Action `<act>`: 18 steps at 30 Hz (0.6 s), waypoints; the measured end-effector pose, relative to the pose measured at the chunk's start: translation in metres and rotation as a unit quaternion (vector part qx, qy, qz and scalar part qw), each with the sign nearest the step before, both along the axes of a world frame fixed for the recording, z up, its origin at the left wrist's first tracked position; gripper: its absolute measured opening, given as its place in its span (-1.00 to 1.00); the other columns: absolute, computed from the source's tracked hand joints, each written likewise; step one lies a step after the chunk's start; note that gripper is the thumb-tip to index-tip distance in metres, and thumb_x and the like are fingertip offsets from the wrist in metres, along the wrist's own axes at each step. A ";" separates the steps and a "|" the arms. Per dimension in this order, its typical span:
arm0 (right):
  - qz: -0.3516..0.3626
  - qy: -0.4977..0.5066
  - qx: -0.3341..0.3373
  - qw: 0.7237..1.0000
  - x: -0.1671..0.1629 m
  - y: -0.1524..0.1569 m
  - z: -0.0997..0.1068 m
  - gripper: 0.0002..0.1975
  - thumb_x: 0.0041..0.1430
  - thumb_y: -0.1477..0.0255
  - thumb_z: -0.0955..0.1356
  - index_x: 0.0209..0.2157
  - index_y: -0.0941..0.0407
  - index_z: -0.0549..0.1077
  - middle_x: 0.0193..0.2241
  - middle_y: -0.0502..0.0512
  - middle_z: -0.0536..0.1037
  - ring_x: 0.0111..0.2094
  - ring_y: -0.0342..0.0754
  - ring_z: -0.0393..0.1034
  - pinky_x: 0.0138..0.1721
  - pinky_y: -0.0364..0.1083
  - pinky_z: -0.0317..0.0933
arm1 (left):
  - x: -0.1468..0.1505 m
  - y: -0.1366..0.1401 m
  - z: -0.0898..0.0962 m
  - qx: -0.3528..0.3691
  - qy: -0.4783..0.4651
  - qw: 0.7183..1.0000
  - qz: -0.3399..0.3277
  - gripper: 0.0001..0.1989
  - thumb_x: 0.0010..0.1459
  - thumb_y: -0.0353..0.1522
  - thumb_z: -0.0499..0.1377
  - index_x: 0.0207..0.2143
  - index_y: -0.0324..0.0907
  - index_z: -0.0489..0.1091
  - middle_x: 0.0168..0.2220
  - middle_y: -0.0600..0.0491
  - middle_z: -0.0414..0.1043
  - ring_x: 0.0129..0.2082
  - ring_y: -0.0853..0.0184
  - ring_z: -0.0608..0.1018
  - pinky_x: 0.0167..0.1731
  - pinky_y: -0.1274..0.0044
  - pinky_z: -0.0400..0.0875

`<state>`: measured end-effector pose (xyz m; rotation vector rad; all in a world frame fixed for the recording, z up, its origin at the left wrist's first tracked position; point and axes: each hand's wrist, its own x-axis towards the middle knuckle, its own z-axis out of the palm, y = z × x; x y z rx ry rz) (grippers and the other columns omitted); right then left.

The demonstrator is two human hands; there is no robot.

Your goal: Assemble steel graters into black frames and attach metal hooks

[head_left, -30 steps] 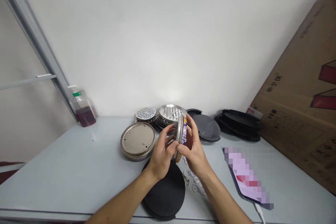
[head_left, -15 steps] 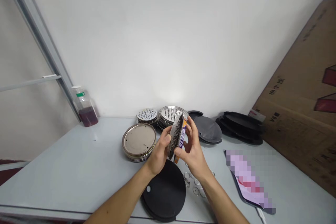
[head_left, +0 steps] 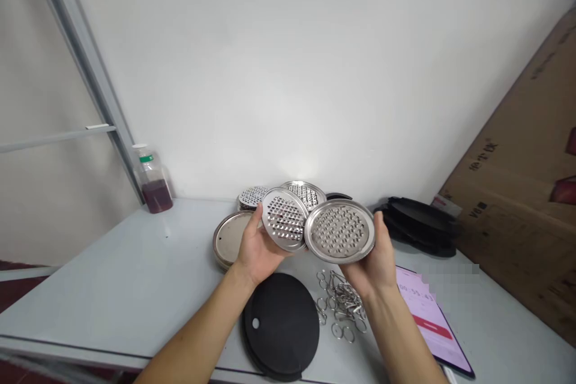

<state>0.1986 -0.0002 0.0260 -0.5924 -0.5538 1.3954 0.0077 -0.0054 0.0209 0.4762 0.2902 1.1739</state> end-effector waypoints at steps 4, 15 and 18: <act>-0.059 -0.003 -0.014 0.998 0.002 0.002 0.000 -0.72 0.14 0.21 0.38 -0.18 0.06 0.54 -0.14 0.01 0.60 -0.07 0.05 0.47 -0.04 0.06 0.41 | -0.004 -0.001 0.007 0.013 -0.023 1.000 0.006 -0.36 0.20 0.06 0.04 0.18 -0.13 0.26 0.18 -0.14 0.33 0.12 -0.06 0.41 0.01 0.02 0.33; -0.125 0.055 -0.086 0.987 0.015 0.019 -0.010 -0.94 0.04 0.54 0.40 -0.37 0.16 0.51 -0.36 0.00 0.61 -0.33 -0.16 0.51 -0.28 -0.23 0.46 | -0.052 0.004 0.003 -0.067 0.148 0.934 0.319 -0.68 0.00 -0.57 0.25 -0.13 -0.33 0.46 -0.19 -0.10 0.59 -0.19 0.20 0.63 -0.15 0.41 0.55; -0.130 0.053 -0.088 0.986 0.019 0.021 -0.009 -0.91 0.06 0.56 0.37 -0.34 0.18 0.51 -0.34 0.01 0.61 -0.33 -0.16 0.52 -0.28 -0.22 0.46 | -0.058 0.006 -0.005 -0.028 0.190 0.905 0.379 -0.67 -0.06 -0.57 0.32 -0.17 -0.33 0.48 -0.26 -0.09 0.61 -0.24 0.21 0.64 -0.16 0.43 0.55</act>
